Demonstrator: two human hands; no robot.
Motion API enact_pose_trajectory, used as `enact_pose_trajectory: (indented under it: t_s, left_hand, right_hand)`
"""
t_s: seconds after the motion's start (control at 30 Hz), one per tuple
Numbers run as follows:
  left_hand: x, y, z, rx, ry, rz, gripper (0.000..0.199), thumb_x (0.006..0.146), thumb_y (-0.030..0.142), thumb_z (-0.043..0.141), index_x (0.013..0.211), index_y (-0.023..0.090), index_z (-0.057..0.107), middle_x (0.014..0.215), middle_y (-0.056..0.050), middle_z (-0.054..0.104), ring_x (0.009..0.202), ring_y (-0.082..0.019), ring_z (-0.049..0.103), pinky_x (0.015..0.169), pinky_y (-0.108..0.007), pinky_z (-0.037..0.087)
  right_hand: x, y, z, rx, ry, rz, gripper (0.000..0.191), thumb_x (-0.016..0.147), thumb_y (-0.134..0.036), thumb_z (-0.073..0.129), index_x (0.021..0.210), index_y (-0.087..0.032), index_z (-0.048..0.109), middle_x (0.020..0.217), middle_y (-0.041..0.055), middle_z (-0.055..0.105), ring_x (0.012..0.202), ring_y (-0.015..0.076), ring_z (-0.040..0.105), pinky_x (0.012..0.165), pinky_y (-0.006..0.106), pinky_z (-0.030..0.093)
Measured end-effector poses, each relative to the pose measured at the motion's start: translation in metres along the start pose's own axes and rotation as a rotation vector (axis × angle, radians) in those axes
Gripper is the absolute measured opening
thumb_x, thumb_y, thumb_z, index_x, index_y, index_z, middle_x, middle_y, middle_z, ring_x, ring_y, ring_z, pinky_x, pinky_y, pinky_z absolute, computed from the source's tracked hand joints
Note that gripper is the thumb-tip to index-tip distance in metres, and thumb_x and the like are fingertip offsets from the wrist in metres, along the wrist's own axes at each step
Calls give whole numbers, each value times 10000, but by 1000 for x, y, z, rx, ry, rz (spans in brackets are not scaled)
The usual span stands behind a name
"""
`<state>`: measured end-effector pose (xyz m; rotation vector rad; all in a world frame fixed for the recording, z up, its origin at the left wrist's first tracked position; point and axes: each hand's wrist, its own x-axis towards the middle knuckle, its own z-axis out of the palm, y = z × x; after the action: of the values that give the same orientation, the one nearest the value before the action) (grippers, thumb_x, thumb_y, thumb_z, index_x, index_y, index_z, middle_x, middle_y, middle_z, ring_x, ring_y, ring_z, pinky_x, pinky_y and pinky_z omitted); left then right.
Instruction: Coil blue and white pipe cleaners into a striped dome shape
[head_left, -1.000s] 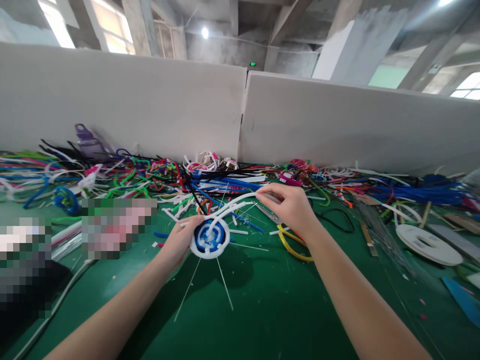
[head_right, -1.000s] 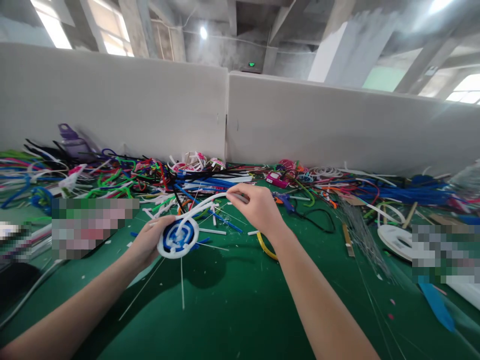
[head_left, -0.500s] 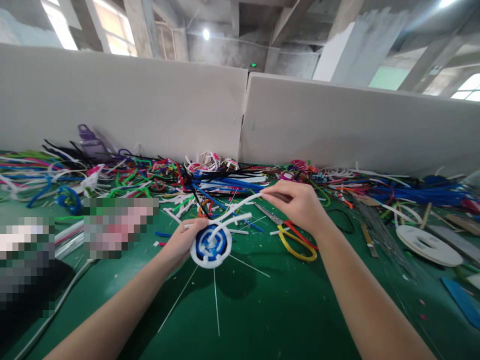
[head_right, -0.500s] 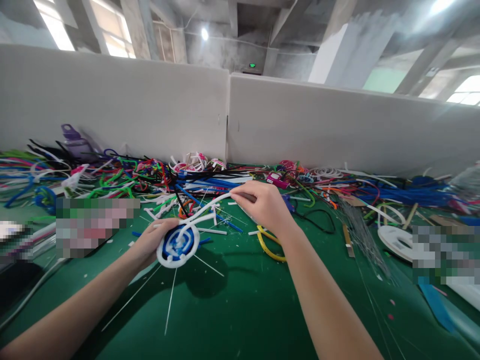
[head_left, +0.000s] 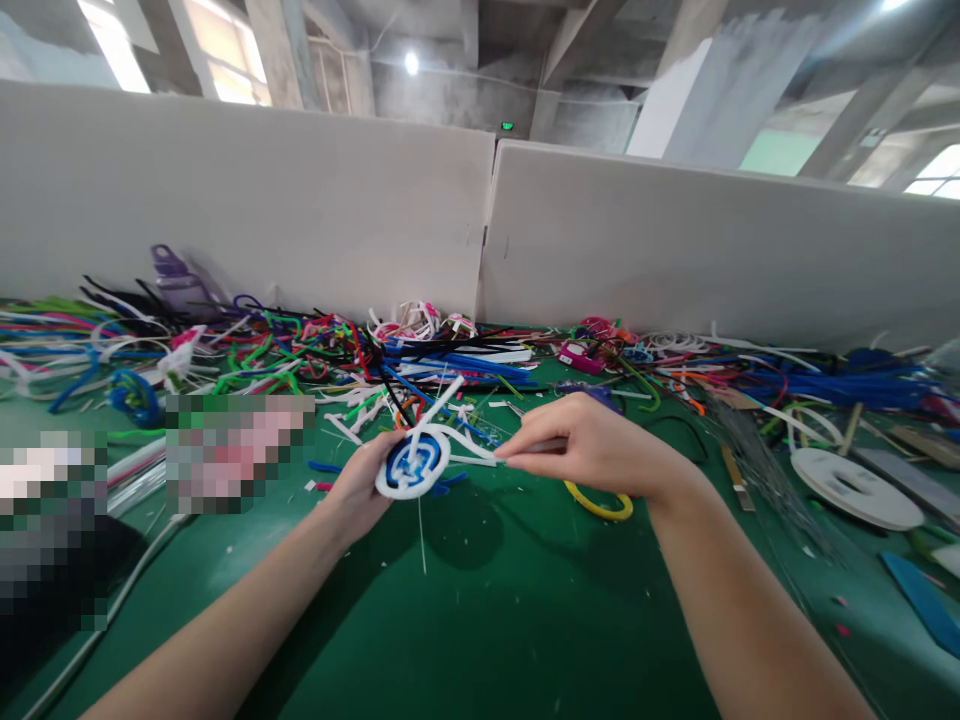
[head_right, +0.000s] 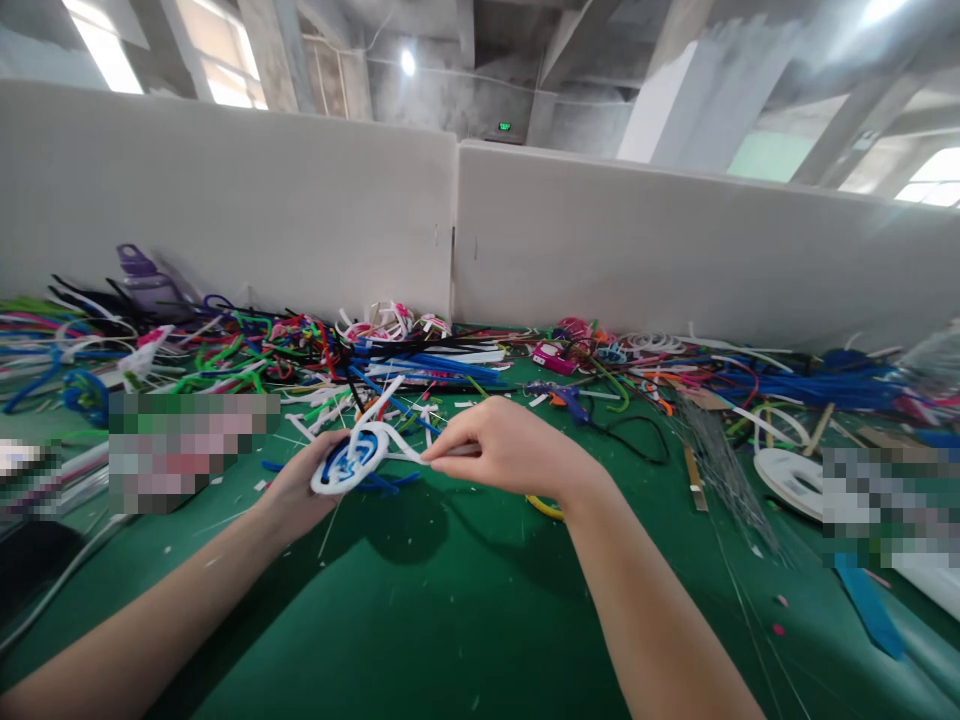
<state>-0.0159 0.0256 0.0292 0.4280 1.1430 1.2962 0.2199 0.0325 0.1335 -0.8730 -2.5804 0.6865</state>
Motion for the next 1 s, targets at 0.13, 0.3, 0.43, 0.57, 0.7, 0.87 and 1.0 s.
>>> enact_pose_trajectory:
  t_s: [0.13,0.3,0.43,0.57,0.7,0.87,1.0]
  left_hand:
    - [-5,0,3,-115,34,18,143,794,130,498,683,133,588,563,-2,614,401,-70,536,367,-155,444]
    - [-4,-7,1,-100,47,156,118,760,186,543,856,167,609,640,30,600,390,-45,472,306,-133,328]
    - [-2,-12,-4,42,67,346,88,737,233,578,821,207,571,651,56,554,415,-58,459,352,-155,340]
    - [-9,-13,-6,335,40,650,70,806,268,525,843,225,566,682,42,535,502,-81,458,441,-168,353]
    - [-19,-15,-4,472,32,806,79,809,246,529,853,222,590,739,7,566,618,-125,489,545,-195,370]
    - [-22,-15,0,461,56,832,126,804,221,517,864,222,628,843,-19,613,785,-170,544,689,-224,415]
    - [-11,-14,-5,357,163,795,106,810,259,503,830,230,603,772,12,559,637,-127,512,522,-190,407]
  right_hand:
    - [10,3,15,15,-114,11,195,820,-211,582,955,-212,724,867,20,723,744,131,633,642,230,434]
    - [20,6,36,-46,-150,6,231,846,-238,550,1020,-213,700,883,27,731,736,145,639,661,259,426]
    - [22,5,41,-117,-149,-3,248,881,-222,490,1009,-203,700,968,34,722,844,166,641,736,284,424]
    - [19,4,39,-212,-115,38,259,905,-240,452,954,-206,705,937,28,723,819,167,635,732,287,411]
    - [17,-6,40,-314,-39,104,263,907,-249,439,835,-175,682,738,41,692,619,138,581,584,261,359]
    - [21,-27,51,-343,-40,180,260,899,-190,443,723,-151,630,621,39,632,506,108,513,501,249,292]
    - [26,-35,68,-354,-24,229,196,901,-192,451,868,-148,639,673,59,660,531,141,579,485,248,326]
